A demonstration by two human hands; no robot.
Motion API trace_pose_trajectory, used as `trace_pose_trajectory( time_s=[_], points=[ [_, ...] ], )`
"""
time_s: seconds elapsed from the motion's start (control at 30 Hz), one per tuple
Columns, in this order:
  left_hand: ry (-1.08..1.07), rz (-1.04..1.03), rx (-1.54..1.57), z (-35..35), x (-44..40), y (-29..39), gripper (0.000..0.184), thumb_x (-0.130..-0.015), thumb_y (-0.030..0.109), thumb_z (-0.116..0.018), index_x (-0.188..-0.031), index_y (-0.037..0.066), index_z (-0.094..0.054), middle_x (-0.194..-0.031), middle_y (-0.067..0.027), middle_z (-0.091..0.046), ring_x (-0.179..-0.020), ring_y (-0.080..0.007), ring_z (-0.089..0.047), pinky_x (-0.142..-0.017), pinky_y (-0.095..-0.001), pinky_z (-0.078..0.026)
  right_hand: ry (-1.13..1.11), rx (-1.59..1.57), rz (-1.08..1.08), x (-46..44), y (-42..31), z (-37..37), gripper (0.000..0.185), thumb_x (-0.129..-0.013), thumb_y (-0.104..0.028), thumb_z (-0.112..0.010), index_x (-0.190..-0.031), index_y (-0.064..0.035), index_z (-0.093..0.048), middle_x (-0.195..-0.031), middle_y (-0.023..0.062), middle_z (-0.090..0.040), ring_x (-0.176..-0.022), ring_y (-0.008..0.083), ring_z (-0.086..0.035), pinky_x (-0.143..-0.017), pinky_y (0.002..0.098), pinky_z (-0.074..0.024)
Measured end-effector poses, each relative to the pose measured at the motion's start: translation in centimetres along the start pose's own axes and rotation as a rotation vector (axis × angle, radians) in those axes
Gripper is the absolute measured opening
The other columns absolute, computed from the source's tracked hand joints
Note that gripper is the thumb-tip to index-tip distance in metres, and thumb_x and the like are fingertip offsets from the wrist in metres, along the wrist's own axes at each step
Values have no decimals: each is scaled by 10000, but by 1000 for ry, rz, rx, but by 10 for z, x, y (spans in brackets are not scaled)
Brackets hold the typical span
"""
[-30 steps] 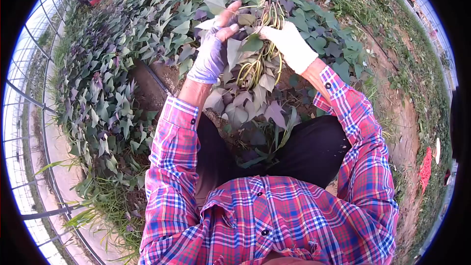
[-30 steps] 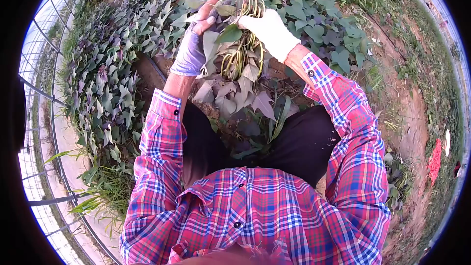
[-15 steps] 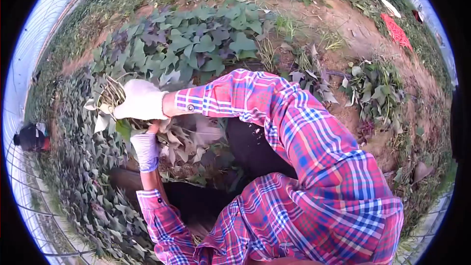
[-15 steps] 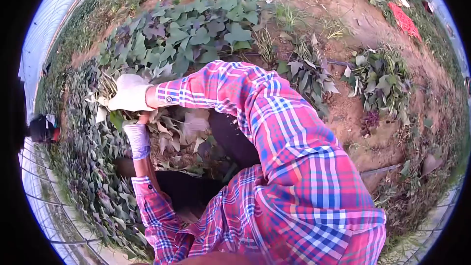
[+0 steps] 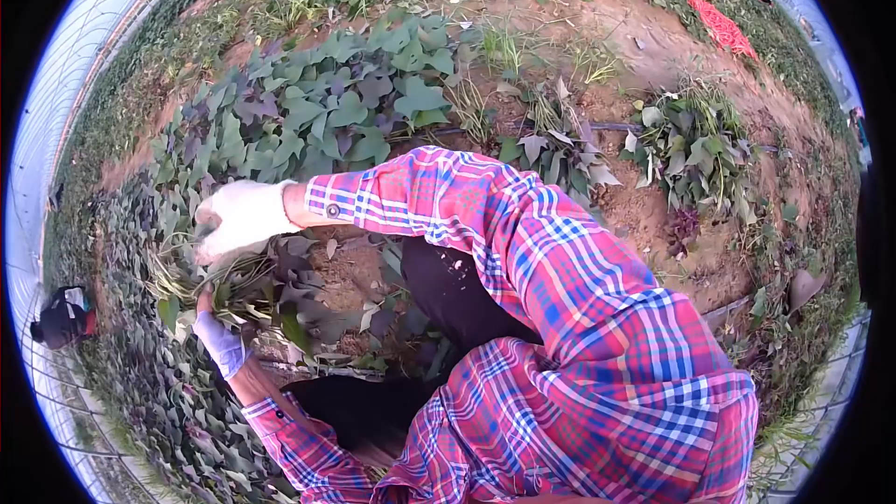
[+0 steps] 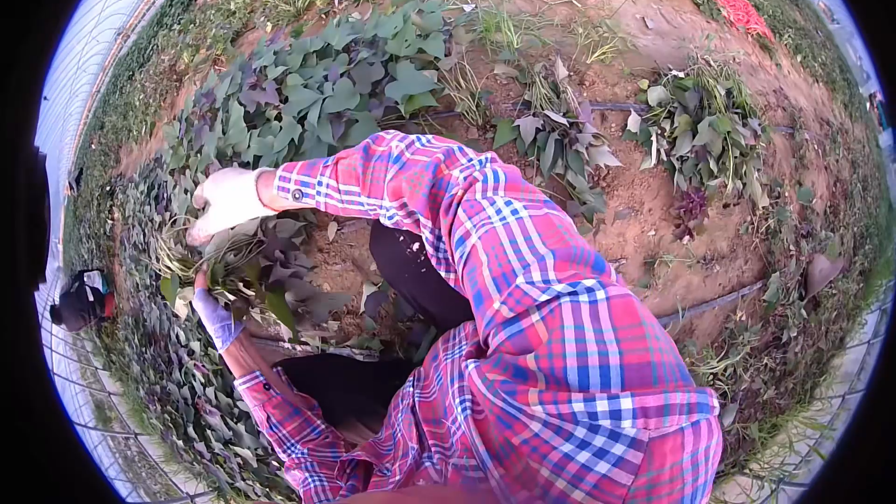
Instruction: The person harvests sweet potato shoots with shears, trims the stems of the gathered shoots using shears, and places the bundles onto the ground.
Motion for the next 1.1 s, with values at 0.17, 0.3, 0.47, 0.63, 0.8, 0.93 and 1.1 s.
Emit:
trace_pose_trajectory(
  time_s=[0.17,0.3,0.47,0.63,0.8,0.93,1.1],
  points=[
    [-235,-95,3,-11,-13,-18,498,-881,308,-562,-1257,-5,-474,-1151,-122,-580,-991,-224,-575,-857,-358,-473,-248,234,-14,21,-7,-40,1176,-599,-634,-732,-1407,29,-194,-1061,250,-592,-939,369,-612,-817,401,-480],
    [-159,35,261,-21,-14,-29,563,-898,322,-504,-1371,49,-368,-1271,-141,-503,-1126,-238,-496,-955,-378,-406,-184,392,63,21,-4,-58,1231,-524,-580,-794,-1414,6,-177,-1116,281,-538,-962,400,-588,-848,414,-465],
    [-62,-11,226,-25,-2,-26,548,-864,342,-547,-1287,1,-474,-1258,-136,-537,-1136,-262,-515,-983,-397,-390,-259,345,-10,24,5,-60,1238,-516,-532,-810,-1429,-11,-157,-1193,287,-498,-1009,389,-581,-857,409,-473],
    [-98,62,166,-31,-1,-33,571,-839,348,-637,-1282,20,-488,-1259,-107,-539,-1115,-237,-529,-975,-372,-407,-342,329,-36,24,12,-62,1232,-544,-478,-815,-1449,-23,-115,-1268,286,-461,-1056,383,-565,-892,413,-456],
    [7,0,134,-27,23,-10,445,-852,321,-605,-1177,22,-554,-1118,-107,-616,-939,-226,-602,-814,-361,-490,-350,161,131,33,2,1,787,-751,-484,-663,-1347,-35,-415,-1300,155,-518,-1149,316,-526,-994,369,-393],
    [-6,12,22,2,28,7,407,-830,313,-633,-1115,26,-592,-1001,-79,-654,-822,-220,-629,-752,-343,-513,143,-726,-114,116,87,112,499,-890,-183,-569,-1324,7,-412,-1116,176,-603,-965,209,-627,-821,290,-533],
    [-55,25,-89,13,33,-3,376,-796,206,-678,-1098,0,-591,-1006,-93,-649,-848,-213,-635,-783,-343,-521,1030,-464,-745,358,315,178,379,-915,-199,-526,-1235,-1,-480,-976,85,-611,-756,179,-608,-624,289,-532]
  ],
)
Point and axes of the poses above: each hand's wrist, its own x-axis away from the middle knuckle, its own z-axis out of the back of the hand, y = z × x, the point moved 7 cm from there along -x, towards the middle knuckle
